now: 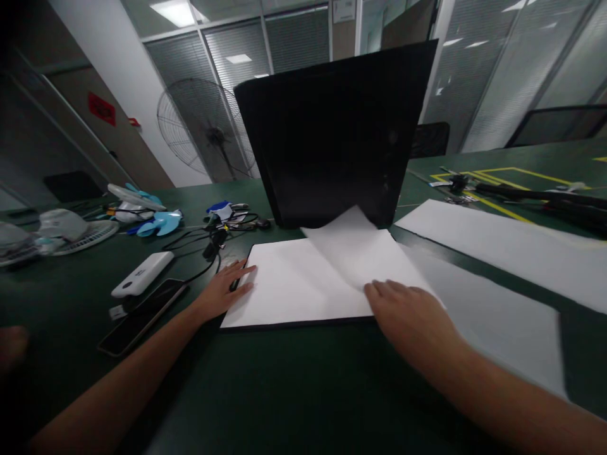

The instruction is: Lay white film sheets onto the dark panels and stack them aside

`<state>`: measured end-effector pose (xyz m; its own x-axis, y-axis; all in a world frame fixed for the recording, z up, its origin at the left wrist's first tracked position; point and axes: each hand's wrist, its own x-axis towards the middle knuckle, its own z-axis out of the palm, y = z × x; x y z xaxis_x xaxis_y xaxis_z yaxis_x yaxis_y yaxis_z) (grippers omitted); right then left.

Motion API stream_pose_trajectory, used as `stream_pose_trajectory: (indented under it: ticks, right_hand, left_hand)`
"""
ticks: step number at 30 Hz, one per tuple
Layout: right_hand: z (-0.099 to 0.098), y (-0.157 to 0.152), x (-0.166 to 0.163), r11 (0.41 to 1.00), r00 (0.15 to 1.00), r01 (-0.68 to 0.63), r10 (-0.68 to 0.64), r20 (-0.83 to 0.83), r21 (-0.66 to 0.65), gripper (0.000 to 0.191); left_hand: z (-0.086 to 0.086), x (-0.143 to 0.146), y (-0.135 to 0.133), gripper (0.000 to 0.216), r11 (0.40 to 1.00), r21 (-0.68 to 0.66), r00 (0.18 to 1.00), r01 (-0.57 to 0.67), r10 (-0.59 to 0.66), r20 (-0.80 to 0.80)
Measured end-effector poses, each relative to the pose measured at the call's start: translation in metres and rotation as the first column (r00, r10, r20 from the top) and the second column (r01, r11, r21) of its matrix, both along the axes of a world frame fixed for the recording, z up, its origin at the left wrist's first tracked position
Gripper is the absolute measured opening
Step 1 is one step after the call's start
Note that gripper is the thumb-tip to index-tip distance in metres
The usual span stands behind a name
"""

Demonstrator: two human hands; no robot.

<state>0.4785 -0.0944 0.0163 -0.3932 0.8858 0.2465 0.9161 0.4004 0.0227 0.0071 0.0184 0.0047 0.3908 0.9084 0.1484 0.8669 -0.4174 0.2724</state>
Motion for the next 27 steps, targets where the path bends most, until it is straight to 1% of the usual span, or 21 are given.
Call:
stream_pose_trajectory:
  ticks: [2, 3, 5, 9, 11, 13, 14, 15, 17, 18, 19, 21, 22, 23, 25, 27]
  right_hand:
    - [-0.006, -0.003, -0.036, 0.987, 0.987, -0.16, 0.16, -0.004, -0.003, 0.053]
    - [-0.007, -0.003, -0.048, 0.978, 0.978, -0.209, 0.209, -0.005, -0.009, 0.056]
    - [-0.006, 0.0, -0.062, 0.963, 0.964, -0.266, 0.266, -0.017, -0.036, 0.056]
    - [0.007, 0.001, -0.07, 0.945, 0.948, -0.313, 0.304, -0.094, -0.098, 0.046]
    - [0.013, 0.0, -0.069, 0.921, 0.927, -0.365, 0.347, -0.14, -0.138, 0.048]
    - [0.016, 0.006, -0.062, 0.903, 0.914, -0.396, 0.368, -0.173, -0.169, 0.051]
    - [0.017, 0.012, -0.054, 0.911, 0.92, -0.378, 0.35, -0.174, -0.166, 0.051]
    - [0.016, 0.021, -0.041, 0.935, 0.939, -0.327, 0.305, -0.157, -0.14, 0.051]
    - [0.012, 0.044, -0.002, 0.988, 0.984, -0.152, 0.147, -0.101, -0.04, 0.053]
    - [0.008, 0.057, 0.024, 0.999, 0.997, -0.038, 0.04, -0.064, 0.032, 0.054]
    - [0.003, 0.069, 0.052, 0.998, 0.997, 0.044, -0.041, -0.061, 0.055, 0.06]
    - [-0.008, 0.087, 0.111, 0.969, 0.972, 0.234, -0.23, -0.05, 0.083, 0.076]
    - [-0.013, 0.093, 0.138, 0.946, 0.947, 0.32, -0.318, -0.03, 0.052, 0.083]
    - [-0.018, 0.097, 0.162, 0.929, 0.929, 0.369, -0.369, -0.029, 0.033, 0.087]
    - [-0.024, 0.1, 0.196, 0.906, 0.906, 0.424, -0.424, -0.021, -0.014, 0.087]
    - [-0.024, 0.099, 0.211, 0.879, 0.88, 0.473, -0.475, -0.021, -0.062, 0.082]
  left_hand:
    - [-0.002, -0.002, 0.0, 0.067, 1.0, 0.002, 1.0, 0.012, -0.012, -0.005]
    - [-0.003, -0.003, 0.001, 0.066, 1.0, 0.002, 1.0, 0.012, -0.012, 0.0]
    - [-0.005, -0.005, 0.001, 0.067, 1.0, 0.004, 1.0, -0.002, 0.001, 0.029]
    - [-0.006, -0.006, 0.001, 0.076, 1.0, -0.004, 0.996, -0.006, 0.006, 0.085]
    - [-0.006, -0.005, 0.001, 0.077, 1.0, -0.015, 0.998, -0.01, 0.011, 0.067]
    - [-0.005, -0.003, 0.002, 0.082, 0.999, -0.021, 0.999, -0.029, 0.03, 0.032]
    - [-0.005, -0.002, 0.002, 0.085, 0.999, -0.022, 0.999, -0.04, 0.04, 0.017]
    - [-0.005, -0.001, 0.002, 0.086, 0.998, -0.023, 0.999, -0.05, 0.05, 0.009]
    - [-0.005, -0.001, 0.002, 0.085, 0.998, -0.022, 0.998, -0.059, 0.059, 0.015]
    - [-0.005, -0.002, 0.001, 0.085, 0.998, -0.018, 0.998, -0.057, 0.057, 0.023]
    - [-0.004, -0.002, 0.001, 0.084, 0.999, -0.012, 0.998, -0.052, 0.052, 0.03]
    - [-0.004, -0.003, 0.002, 0.079, 0.999, 0.0, 0.999, -0.032, 0.032, 0.033]
    - [-0.003, -0.004, 0.002, 0.074, 1.0, 0.002, 0.999, -0.021, 0.021, 0.028]
    - [-0.003, -0.004, 0.002, 0.069, 1.0, 0.001, 1.0, -0.012, 0.012, 0.019]
    - [-0.002, -0.004, 0.002, 0.061, 1.0, -0.002, 1.0, -0.001, 0.001, -0.003]
    - [-0.002, -0.003, 0.001, 0.059, 1.0, 0.003, 1.0, -0.001, 0.001, -0.018]
